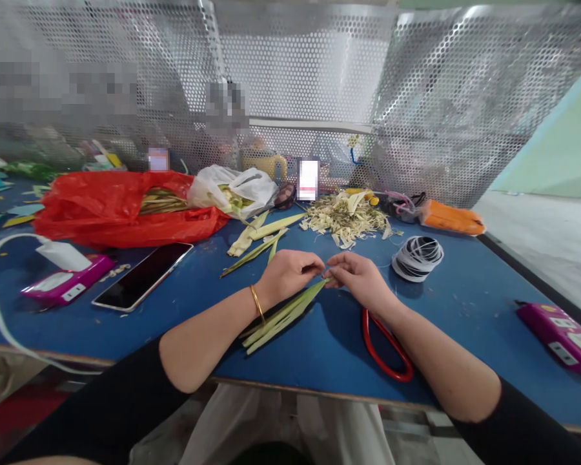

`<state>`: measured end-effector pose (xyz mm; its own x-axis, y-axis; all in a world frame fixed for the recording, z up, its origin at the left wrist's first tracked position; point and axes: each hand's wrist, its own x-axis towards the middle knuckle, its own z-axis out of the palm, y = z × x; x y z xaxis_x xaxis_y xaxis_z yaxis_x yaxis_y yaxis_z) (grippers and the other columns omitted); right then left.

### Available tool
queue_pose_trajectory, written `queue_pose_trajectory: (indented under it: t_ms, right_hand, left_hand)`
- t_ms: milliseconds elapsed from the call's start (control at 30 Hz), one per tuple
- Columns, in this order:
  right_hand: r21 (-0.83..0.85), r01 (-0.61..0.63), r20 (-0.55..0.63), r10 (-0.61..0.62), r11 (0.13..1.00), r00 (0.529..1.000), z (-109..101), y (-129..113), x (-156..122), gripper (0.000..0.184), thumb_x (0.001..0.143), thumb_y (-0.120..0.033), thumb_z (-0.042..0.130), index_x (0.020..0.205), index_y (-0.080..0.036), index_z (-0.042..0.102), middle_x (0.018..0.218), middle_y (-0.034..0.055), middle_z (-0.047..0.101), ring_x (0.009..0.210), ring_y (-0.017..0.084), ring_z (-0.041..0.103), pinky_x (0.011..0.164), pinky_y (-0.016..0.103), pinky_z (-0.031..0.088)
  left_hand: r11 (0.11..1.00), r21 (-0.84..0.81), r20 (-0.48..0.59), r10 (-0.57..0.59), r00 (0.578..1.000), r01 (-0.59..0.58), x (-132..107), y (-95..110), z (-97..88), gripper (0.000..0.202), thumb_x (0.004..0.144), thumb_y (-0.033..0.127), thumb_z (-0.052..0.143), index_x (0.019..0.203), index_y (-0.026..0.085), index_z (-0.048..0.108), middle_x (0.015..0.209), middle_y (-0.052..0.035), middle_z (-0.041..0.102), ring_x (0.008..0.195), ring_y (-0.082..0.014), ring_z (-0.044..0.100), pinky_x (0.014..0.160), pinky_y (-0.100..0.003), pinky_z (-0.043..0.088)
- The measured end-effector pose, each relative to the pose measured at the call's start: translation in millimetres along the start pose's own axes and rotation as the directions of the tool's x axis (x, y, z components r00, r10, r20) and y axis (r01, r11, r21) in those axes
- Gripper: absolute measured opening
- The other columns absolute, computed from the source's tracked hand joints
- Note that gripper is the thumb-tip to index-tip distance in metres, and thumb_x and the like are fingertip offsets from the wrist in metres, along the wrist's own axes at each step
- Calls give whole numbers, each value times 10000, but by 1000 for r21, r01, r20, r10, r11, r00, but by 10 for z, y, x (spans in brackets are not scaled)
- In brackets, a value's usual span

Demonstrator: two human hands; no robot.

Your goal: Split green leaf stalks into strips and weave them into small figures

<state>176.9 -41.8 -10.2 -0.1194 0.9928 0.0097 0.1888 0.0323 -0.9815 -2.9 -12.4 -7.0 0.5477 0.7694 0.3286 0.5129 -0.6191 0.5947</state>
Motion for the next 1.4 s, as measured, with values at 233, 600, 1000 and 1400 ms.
queue_pose_trajectory:
  t_ms: [233,600,1000,1400]
  right_hand:
    - [14,10,15,-10,1000,1000,2,-12,-11,95,767,-162,571,858,-191,568,706,-21,700,607,128,699,599,232,539]
    - [81,-123,89,116,989,989,34,-46,-32,94,709,-133,614,759,-168,686,639,-25,696,577,104,676,533,179,467]
    - [254,-227,104,207,940,973,4,-16,-25,160,596,-263,792,665,-153,699,557,-22,649,515,77,604,532,181,451]
    - [237,-172,65,160,956,985,50,-43,-36,238,659,-346,780,678,-155,640,630,4,687,606,111,666,593,204,489]
  left_hand:
    - [960,209,45,180,983,-185,-5,-36,10,217,901,247,497,901,207,710,895,-63,729,835,-187,651,772,-267,428]
    - [921,268,-47,306,951,-284,-53,-7,73,273,944,269,430,939,201,694,938,-76,727,899,-178,655,823,-276,447]
    - [837,360,-264,514,816,-411,-42,17,109,131,879,167,553,872,188,682,824,-21,740,769,-130,680,726,-227,501]
    - [989,-96,-317,78,945,-114,-32,82,107,124,814,144,601,802,191,715,786,-6,738,714,-123,664,677,-200,487]
